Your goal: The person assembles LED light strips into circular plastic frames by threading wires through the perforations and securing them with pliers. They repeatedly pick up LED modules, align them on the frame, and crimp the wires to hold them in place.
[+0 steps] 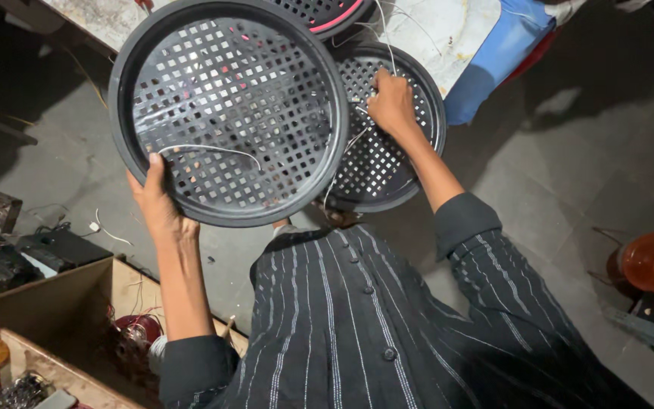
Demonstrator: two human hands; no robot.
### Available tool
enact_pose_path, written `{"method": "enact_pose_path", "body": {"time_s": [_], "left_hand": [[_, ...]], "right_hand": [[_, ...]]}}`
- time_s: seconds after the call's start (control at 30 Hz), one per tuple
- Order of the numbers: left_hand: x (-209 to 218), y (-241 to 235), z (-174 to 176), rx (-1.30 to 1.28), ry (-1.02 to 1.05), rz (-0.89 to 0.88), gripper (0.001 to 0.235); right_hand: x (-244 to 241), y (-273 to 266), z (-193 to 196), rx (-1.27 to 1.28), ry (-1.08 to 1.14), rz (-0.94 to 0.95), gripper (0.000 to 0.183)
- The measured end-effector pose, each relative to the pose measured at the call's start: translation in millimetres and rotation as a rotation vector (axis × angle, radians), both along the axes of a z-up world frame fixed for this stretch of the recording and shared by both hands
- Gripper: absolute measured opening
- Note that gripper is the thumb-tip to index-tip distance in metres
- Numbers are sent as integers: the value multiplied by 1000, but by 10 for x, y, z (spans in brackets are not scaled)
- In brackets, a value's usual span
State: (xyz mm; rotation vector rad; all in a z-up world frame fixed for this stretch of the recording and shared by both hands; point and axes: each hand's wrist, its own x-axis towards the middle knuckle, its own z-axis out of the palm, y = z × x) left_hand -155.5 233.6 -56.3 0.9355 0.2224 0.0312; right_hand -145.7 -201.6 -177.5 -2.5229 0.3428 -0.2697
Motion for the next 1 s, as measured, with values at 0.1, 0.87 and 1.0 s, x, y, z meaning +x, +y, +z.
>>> {"method": "enact_pose_path", "body": {"time_s": [0.1, 0.87, 1.0], "left_hand": [[14, -112, 12, -26, 32, 11, 42], [-899, -1470, -535, 777, 224, -521, 50], [-935, -1349, -680, 1102, 58, -549, 44]], "right_hand": [[10, -92, -37, 161, -76, -40, 19], [-1391, -522, 5, 189, -532, -895, 3], [-1251, -597, -94, 58, -523, -850, 2]]}}
